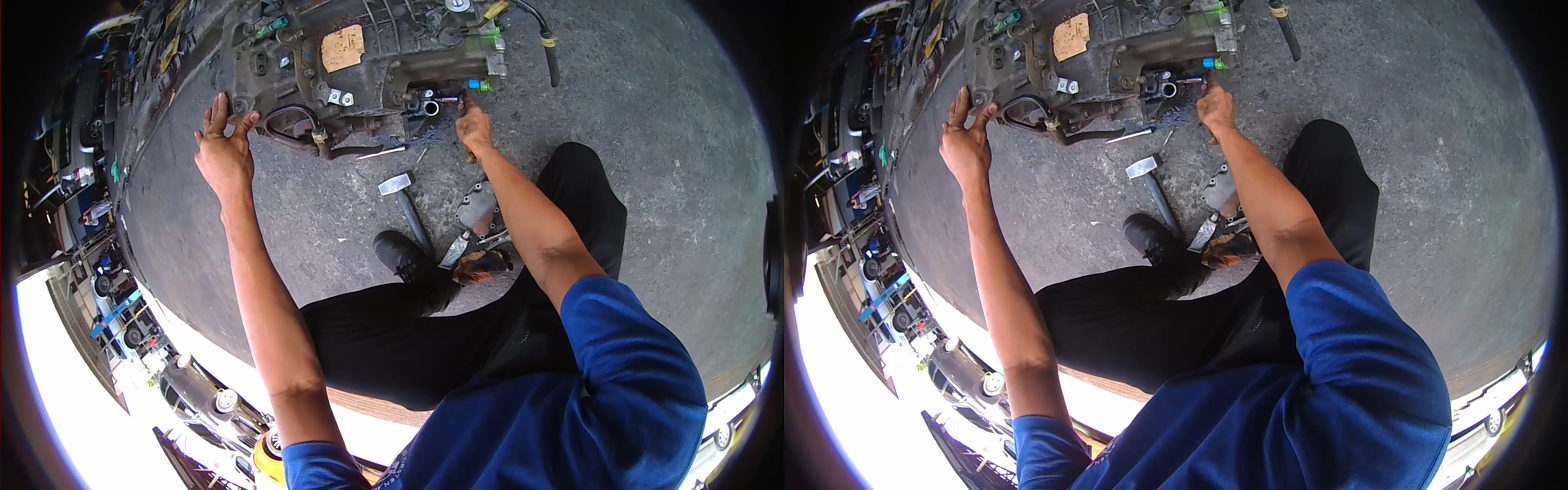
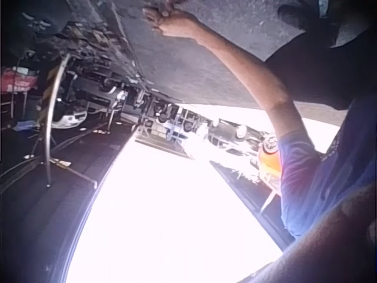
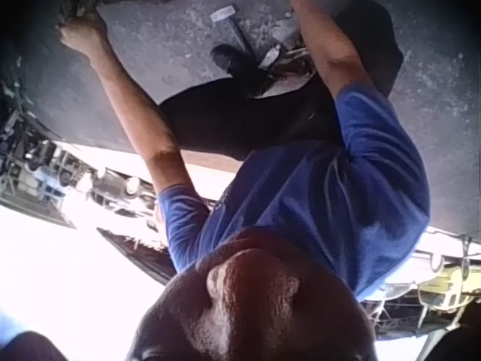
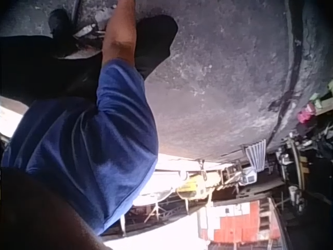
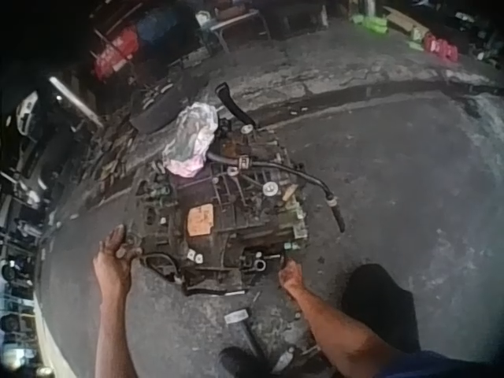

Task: Disassembling and inspecting a vehicle transmission component using hand tools on the shop floor.

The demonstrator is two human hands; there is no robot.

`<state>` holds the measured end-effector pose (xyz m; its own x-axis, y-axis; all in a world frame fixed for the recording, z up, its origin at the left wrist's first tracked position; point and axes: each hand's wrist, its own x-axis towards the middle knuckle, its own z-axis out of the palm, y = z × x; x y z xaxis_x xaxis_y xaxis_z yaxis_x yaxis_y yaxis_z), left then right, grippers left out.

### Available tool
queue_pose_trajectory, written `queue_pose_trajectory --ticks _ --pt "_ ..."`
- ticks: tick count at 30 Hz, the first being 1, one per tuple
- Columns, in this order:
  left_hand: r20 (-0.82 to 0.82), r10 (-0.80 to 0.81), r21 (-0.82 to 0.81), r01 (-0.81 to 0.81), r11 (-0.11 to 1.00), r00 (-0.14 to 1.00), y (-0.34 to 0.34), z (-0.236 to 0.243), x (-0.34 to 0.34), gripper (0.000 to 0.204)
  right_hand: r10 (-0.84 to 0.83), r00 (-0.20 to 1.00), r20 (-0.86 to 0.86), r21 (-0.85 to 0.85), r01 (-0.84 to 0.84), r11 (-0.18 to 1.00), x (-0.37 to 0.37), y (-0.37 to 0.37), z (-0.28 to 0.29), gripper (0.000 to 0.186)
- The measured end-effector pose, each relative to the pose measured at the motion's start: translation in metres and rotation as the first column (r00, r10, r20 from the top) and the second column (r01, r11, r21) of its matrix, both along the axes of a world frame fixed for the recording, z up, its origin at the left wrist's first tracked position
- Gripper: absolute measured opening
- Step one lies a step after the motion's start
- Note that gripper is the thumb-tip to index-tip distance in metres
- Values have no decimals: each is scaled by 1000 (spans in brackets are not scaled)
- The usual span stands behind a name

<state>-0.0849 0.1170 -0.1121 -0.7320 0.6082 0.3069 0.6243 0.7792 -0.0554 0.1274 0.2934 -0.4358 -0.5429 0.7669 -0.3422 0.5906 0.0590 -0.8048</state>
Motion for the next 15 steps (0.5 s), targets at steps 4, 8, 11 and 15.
queue_pose_trajectory --ticks 4,8,11,15 --pt "-7 -11 -29 11 1000 1000 -7 4 -2 57 42 991 124 -11 -41 999 -14 -2 18 34" --pt "-24 53 -31 -53 998 998 -7 6 3 56 121 975 189 -150 -93 984 -29 16 29 18" --pt "-15 -10 0 10 1000 1000 9 -2 1 56 -82 996 41 -418 92 904 -7 26 5 15" --pt "-13 28 -36 -29 999 1000 -7 4 -3 57 -482 861 -164 -827 147 542 4 -18 23 19"
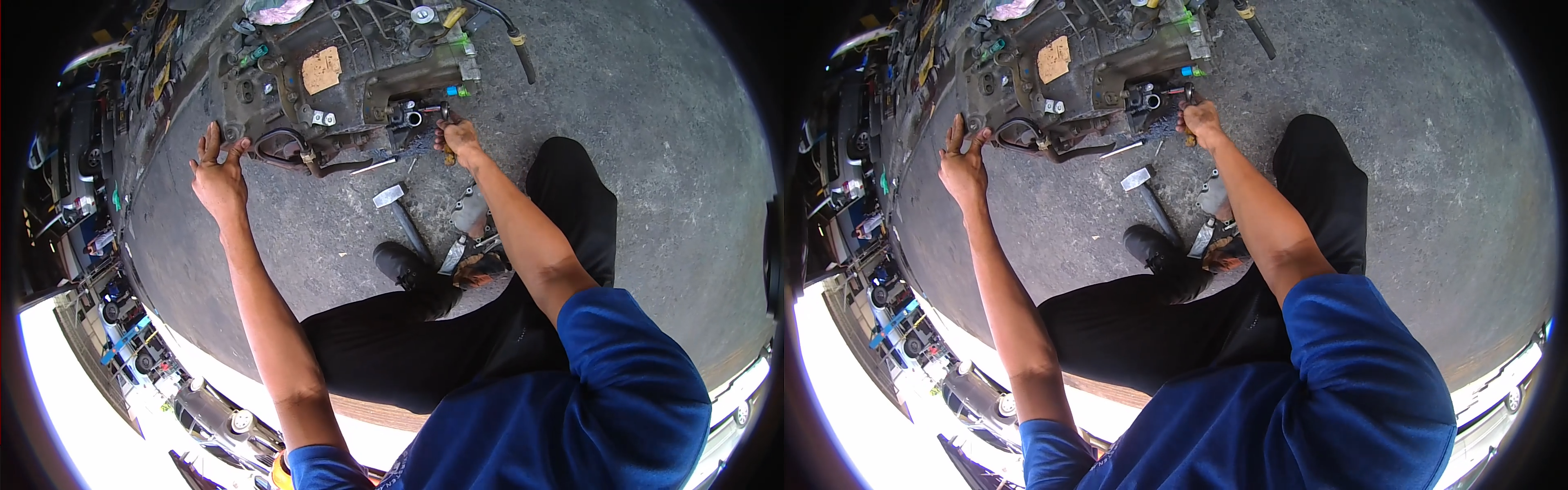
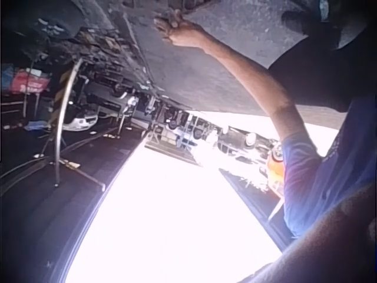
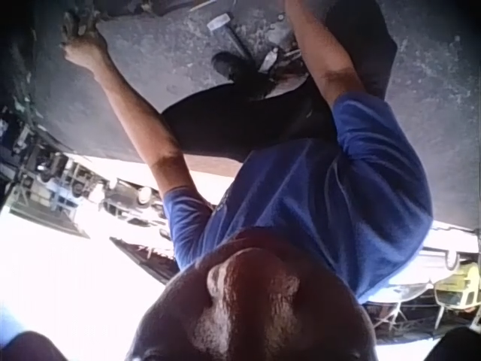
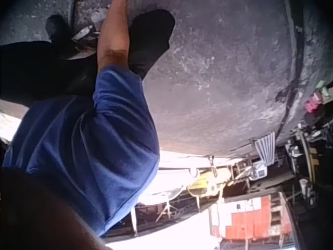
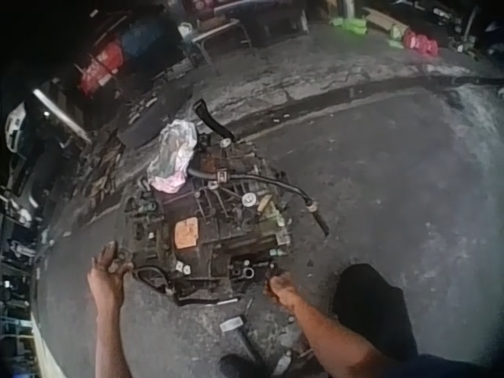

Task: Disassembling and inspecting a vehicle transmission component using hand tools on the shop floor.

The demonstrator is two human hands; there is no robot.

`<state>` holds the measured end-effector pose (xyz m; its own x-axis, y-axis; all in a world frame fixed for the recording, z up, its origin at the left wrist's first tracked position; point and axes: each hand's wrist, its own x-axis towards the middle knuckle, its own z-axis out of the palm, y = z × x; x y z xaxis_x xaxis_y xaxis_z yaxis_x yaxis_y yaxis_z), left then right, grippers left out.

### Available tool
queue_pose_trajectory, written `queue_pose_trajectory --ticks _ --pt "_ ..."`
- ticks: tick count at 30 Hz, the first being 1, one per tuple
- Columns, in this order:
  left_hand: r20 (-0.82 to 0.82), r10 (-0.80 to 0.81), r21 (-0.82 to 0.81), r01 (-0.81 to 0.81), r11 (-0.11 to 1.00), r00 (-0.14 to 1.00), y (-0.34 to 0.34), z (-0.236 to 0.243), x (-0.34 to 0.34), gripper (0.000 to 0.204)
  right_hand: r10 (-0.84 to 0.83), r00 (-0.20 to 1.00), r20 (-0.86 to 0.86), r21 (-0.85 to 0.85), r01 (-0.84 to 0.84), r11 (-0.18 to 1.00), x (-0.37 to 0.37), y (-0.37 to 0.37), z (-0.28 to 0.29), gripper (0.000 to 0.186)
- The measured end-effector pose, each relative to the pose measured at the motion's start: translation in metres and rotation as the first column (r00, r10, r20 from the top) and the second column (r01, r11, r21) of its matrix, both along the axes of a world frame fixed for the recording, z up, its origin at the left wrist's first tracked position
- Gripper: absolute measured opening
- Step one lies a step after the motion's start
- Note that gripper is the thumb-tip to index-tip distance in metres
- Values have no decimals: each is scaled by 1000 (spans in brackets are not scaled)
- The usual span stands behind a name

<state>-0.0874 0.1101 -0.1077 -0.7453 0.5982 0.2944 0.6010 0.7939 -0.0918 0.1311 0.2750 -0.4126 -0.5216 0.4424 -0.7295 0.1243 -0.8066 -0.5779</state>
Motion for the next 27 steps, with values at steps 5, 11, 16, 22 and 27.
queue_pose_trajectory --ticks 5,11,16,22,27 --pt "-4 41 9 -41 999 999 -7 1 -4 57 26 1000 -6 30 -26 999 7 -23 -6 37" --pt "54 -24 69 20 997 998 10 -8 -2 58 187 962 201 645 -273 714 35 -12 -66 58" --pt "6 27 3 -27 1000 1000 -19 5 -5 57 81 994 -67 49 -77 996 17 -34 -5 47" --pt "24 -7 44 6 999 1000 4 -7 -2 58 8 998 -64 -163 -19 986 33 -13 -12 33" --pt "-28 -17 -4 17 1000 999 2 -5 0 57 24 999 -27 -184 -29 983 26 -12 -5 32"
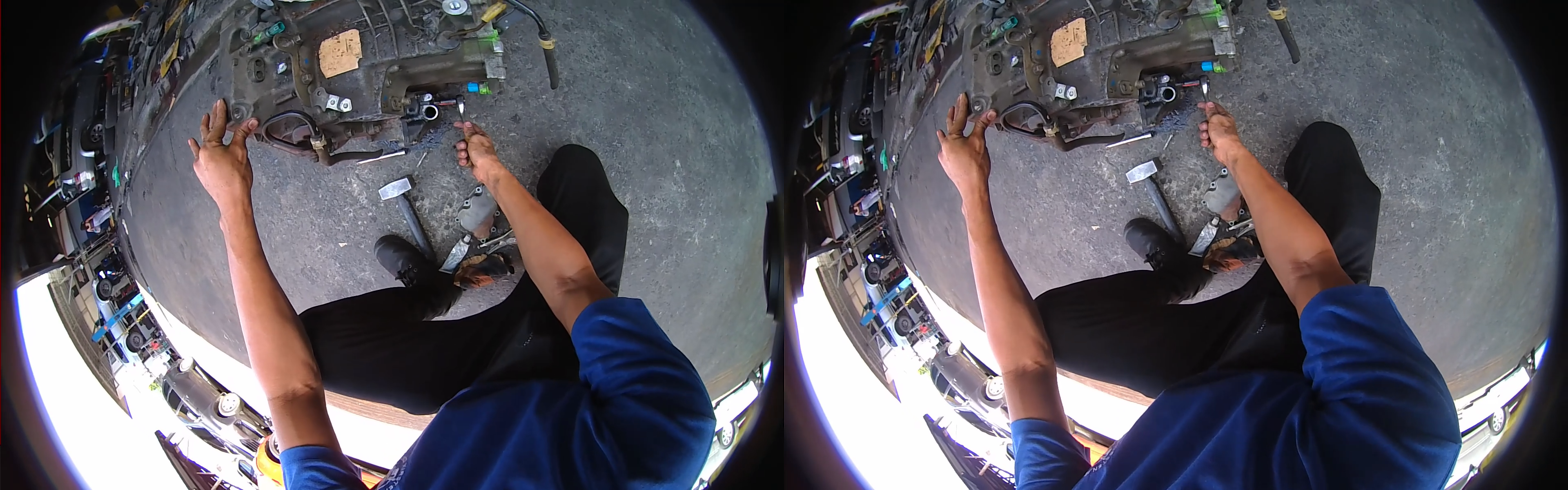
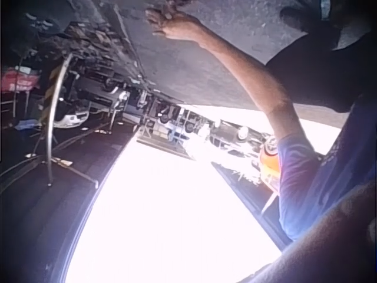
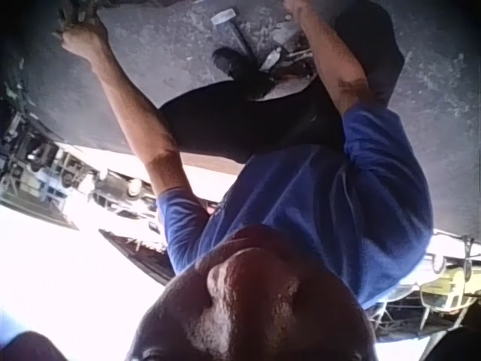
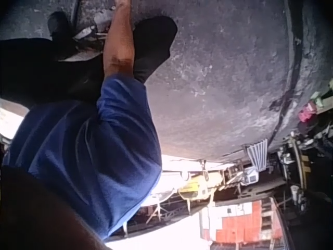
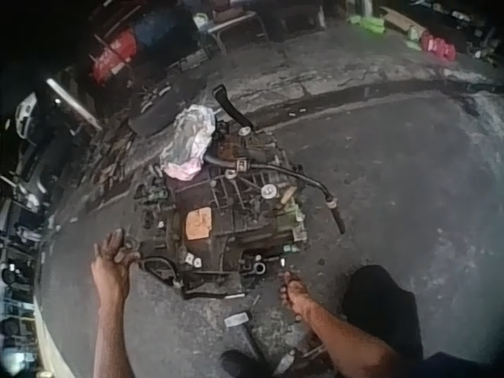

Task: Disassembling and inspecting a vehicle transmission component using hand tools on the shop floor.

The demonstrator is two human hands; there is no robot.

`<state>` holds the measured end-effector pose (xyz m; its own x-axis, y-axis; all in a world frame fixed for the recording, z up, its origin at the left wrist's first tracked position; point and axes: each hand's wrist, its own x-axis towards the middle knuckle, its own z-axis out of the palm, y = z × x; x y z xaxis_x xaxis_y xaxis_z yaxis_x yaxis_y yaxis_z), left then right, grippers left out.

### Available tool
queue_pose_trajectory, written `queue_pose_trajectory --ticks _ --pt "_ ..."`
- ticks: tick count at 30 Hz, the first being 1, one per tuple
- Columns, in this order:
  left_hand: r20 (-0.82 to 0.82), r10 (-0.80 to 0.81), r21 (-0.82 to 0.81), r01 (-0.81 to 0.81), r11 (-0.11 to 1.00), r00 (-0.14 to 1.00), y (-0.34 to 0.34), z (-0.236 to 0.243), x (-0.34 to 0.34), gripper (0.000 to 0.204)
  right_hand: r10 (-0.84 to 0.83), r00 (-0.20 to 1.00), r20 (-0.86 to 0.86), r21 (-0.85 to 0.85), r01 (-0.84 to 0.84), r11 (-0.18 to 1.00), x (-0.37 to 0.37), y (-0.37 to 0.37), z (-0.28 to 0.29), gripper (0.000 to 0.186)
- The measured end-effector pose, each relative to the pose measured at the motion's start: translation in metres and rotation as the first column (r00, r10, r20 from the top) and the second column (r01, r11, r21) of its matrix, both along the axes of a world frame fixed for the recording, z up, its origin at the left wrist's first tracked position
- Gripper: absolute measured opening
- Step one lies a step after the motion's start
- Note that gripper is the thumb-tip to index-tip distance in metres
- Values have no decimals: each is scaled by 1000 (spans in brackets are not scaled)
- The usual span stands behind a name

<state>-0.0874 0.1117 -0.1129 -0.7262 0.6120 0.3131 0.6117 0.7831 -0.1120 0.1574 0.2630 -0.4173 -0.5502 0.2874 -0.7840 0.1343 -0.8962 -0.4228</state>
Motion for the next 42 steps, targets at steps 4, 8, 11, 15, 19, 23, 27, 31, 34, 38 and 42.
queue_pose_trajectory --ticks 4,8,11,15,19,23,27,31,34,38,42 --pt "-29 -57 -30 56 998 998 -2 0 -1 57 -4 999 49 -138 11 990 -10 15 12 28" --pt "-24 -41 -38 40 999 999 0 2 2 58 36 998 59 -184 -24 983 -10 19 16 25" --pt "-6 9 -87 -10 996 1000 -14 5 -2 60 100 994 31 16 -101 995 -15 -1 14 27" --pt "67 -27 20 25 999 997 14 -3 6 60 186 955 231 676 -295 675 13 22 -60 35" --pt "99 -33 81 25 996 995 17 -6 4 58 76 936 343 884 -349 312 22 19 -76 41" --pt "55 28 11 -29 1000 998 -8 8 0 58 209 974 85 350 -226 909 -6 -3 -10 39" --pt "44 8 18 -9 1000 999 3 0 1 57 142 986 90 232 -160 959 1 11 0 36" --pt "18 -55 34 54 998 998 -4 -4 -5 56 120 988 100 216 -139 966 1 9 2 32" --pt "1 -39 -9 39 999 999 -6 -1 -2 57 138 976 166 180 -168 969 -9 11 11 29" --pt "-50 -35 -56 32 998 998 -3 1 -7 57 137 987 90 52 -142 988 -19 26 16 27" --pt "-65 -30 -96 24 995 997 -5 -14 -5 56 93 993 68 35 -96 995 -2 17 -1 28"
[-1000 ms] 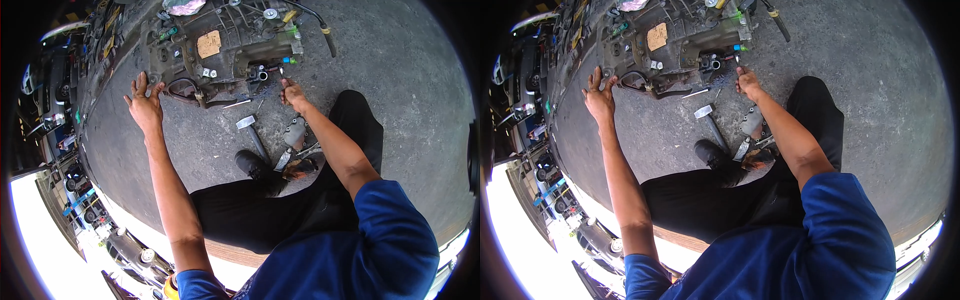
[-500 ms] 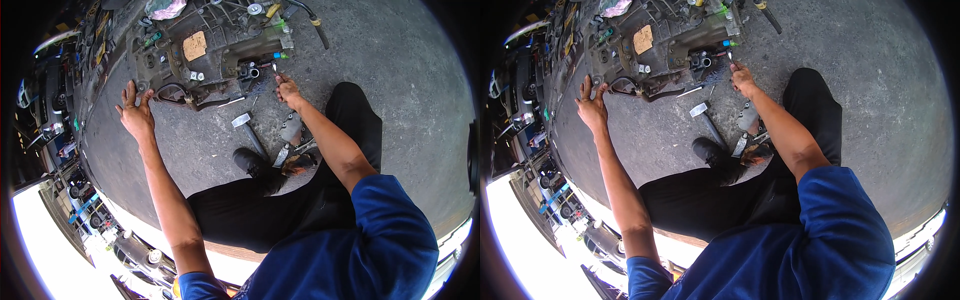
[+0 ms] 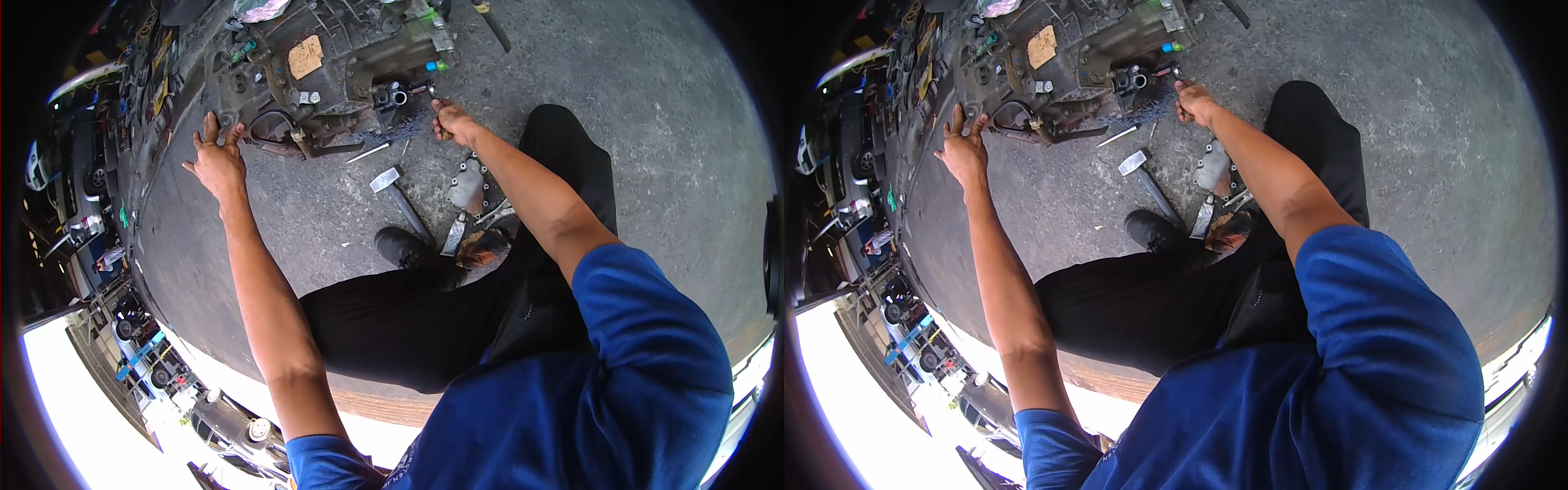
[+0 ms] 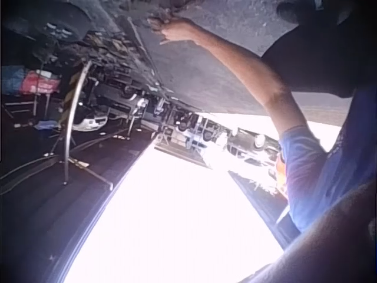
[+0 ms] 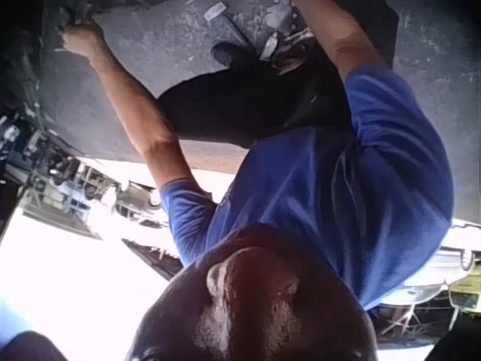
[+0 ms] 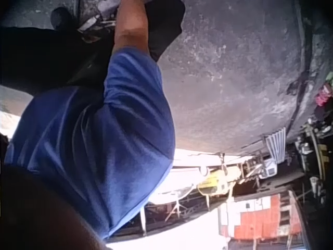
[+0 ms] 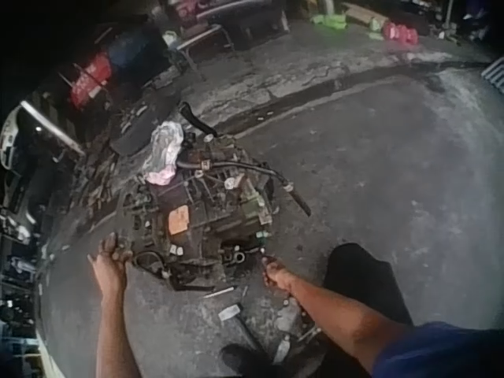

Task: Disassembling and inspecting a vehicle transmission component using hand tools on the shop floor.

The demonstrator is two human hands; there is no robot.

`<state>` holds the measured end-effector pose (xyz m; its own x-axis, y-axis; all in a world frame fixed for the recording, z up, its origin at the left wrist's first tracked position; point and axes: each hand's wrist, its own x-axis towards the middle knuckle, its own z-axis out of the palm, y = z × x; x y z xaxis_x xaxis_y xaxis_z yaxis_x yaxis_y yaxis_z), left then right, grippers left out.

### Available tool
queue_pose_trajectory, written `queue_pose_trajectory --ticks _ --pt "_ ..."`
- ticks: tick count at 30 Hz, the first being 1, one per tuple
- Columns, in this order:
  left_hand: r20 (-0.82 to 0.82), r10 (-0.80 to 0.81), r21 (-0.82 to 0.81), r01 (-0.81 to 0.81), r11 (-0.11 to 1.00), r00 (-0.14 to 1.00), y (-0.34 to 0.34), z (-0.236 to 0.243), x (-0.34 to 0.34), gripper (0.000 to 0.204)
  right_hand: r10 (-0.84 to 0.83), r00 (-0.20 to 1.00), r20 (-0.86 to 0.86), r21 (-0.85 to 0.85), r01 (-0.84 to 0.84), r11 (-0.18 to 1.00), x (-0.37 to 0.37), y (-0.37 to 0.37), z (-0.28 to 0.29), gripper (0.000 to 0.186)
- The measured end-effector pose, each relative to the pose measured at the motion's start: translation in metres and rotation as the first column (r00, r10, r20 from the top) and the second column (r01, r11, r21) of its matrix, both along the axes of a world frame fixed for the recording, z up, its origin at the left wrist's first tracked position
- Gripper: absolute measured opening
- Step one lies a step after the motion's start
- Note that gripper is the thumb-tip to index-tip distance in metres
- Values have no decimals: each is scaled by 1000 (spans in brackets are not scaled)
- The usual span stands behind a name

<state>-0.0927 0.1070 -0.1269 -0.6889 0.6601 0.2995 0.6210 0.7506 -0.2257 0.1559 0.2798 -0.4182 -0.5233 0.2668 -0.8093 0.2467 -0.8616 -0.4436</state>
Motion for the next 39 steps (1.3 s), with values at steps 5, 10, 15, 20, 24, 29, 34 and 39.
queue_pose_trajectory --ticks 5,10,15,20,24,29,34,39 --pt "-12 35 22 -35 999 999 -1 0 -6 59 44 990 136 540 -111 834 12 -6 -5 35" --pt "-26 37 20 -36 999 999 -3 7 -26 64 22 1000 -11 376 -16 926 29 -9 -13 34" --pt "26 49 -49 -48 998 998 -10 18 -34 65 -98 994 -47 181 105 978 16 -45 -15 31" --pt "16 78 -130 -75 989 997 24 8 -12 65 52 997 -59 503 -16 864 29 -48 -49 48" --pt "-113 21 -194 -43 980 993 7 22 -24 67 -167 978 -124 260 194 946 24 -59 -24 40" --pt "-127 63 -162 -84 983 990 5 19 -28 64 -286 944 -166 102 305 947 34 -53 -11 28" --pt "-82 76 -92 -83 992 994 8 10 -26 64 -217 964 -152 95 233 968 27 -44 -2 21" --pt "-92 65 -129 -77 989 994 5 14 -31 66 -321 930 -178 -179 290 940 15 -42 8 4"
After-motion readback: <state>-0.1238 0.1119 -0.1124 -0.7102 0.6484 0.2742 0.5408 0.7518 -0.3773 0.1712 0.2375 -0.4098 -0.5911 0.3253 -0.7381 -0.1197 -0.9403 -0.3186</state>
